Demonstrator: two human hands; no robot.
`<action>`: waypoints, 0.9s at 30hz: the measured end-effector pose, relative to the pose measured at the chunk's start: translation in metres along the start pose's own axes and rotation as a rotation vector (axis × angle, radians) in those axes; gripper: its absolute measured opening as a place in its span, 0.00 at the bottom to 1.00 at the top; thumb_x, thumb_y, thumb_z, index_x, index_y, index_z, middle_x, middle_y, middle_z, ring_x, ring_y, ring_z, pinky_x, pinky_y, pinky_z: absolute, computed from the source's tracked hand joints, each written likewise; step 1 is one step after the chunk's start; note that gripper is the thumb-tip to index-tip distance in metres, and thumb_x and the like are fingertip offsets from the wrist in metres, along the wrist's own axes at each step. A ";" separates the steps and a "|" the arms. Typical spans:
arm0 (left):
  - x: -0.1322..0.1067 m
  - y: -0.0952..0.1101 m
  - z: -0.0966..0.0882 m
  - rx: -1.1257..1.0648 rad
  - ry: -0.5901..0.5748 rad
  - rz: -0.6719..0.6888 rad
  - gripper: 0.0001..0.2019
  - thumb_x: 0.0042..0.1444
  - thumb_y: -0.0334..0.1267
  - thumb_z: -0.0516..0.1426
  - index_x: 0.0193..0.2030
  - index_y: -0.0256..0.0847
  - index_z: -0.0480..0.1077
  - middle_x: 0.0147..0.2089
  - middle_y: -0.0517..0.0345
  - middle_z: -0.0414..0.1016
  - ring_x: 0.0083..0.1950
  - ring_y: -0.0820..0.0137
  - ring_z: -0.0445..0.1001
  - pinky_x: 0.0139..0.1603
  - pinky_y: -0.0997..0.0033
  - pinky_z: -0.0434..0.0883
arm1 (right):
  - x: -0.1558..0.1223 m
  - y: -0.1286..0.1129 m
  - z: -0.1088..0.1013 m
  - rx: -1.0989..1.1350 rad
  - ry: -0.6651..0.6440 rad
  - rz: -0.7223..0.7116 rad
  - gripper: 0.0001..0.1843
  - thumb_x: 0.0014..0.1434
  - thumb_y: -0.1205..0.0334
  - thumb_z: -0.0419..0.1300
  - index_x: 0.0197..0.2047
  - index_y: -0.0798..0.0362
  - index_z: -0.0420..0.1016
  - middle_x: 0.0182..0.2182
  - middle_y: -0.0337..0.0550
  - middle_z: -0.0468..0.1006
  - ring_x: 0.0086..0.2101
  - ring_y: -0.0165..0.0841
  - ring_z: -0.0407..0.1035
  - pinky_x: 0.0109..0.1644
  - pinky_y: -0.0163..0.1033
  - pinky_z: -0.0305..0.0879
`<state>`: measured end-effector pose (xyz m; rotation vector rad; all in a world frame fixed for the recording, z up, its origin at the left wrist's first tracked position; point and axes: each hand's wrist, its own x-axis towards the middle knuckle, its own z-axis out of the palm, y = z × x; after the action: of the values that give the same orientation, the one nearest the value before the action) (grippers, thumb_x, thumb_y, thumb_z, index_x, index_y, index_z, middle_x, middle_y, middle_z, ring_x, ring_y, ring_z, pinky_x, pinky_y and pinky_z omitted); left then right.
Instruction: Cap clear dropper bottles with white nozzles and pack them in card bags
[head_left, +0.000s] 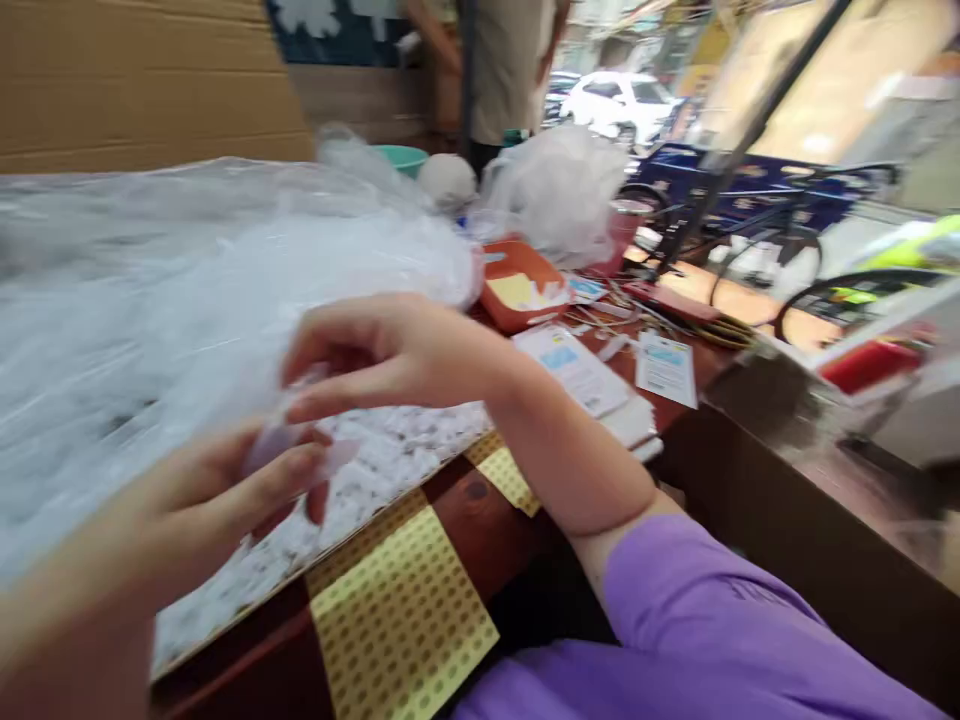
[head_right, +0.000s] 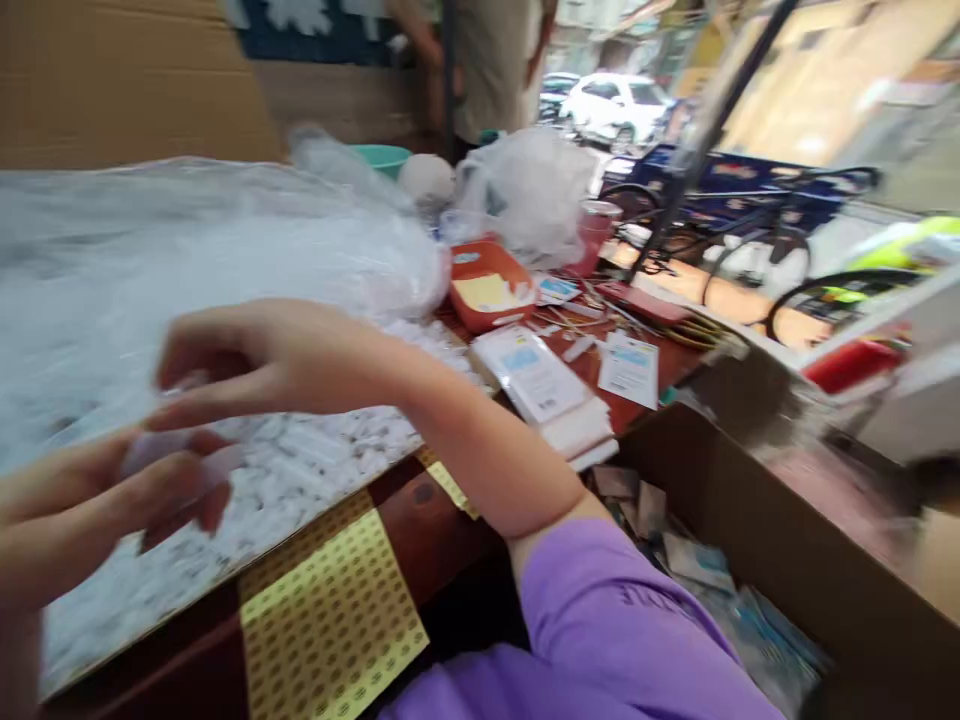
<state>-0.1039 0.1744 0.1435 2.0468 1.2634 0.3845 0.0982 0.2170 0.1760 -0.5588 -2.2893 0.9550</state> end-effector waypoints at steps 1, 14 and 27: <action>-0.006 0.003 0.002 -0.021 -0.046 -0.011 0.23 0.59 0.56 0.49 0.25 0.39 0.71 0.20 0.62 0.66 0.21 0.76 0.62 0.22 0.79 0.63 | -0.001 0.002 0.003 -0.032 0.043 0.045 0.11 0.59 0.62 0.62 0.28 0.57 0.67 0.23 0.29 0.67 0.27 0.19 0.60 0.33 0.28 0.57; -0.003 0.013 0.004 -0.135 -0.086 -0.152 0.22 0.56 0.59 0.53 0.29 0.41 0.69 0.16 0.66 0.59 0.19 0.76 0.57 0.20 0.77 0.57 | -0.014 0.015 -0.003 -0.141 -0.129 0.044 0.13 0.62 0.57 0.54 0.42 0.57 0.73 0.36 0.42 0.76 0.35 0.27 0.68 0.39 0.33 0.61; -0.003 0.020 0.006 -0.061 -0.050 -0.161 0.21 0.57 0.59 0.52 0.32 0.41 0.69 0.18 0.66 0.61 0.20 0.75 0.59 0.23 0.75 0.59 | -0.012 0.017 0.001 -0.134 -0.116 0.144 0.22 0.65 0.48 0.47 0.34 0.57 0.71 0.30 0.40 0.73 0.31 0.27 0.66 0.38 0.33 0.58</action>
<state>-0.0890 0.1643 0.1533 1.8773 1.3583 0.2921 0.1091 0.2206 0.1588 -0.7507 -2.4574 0.9278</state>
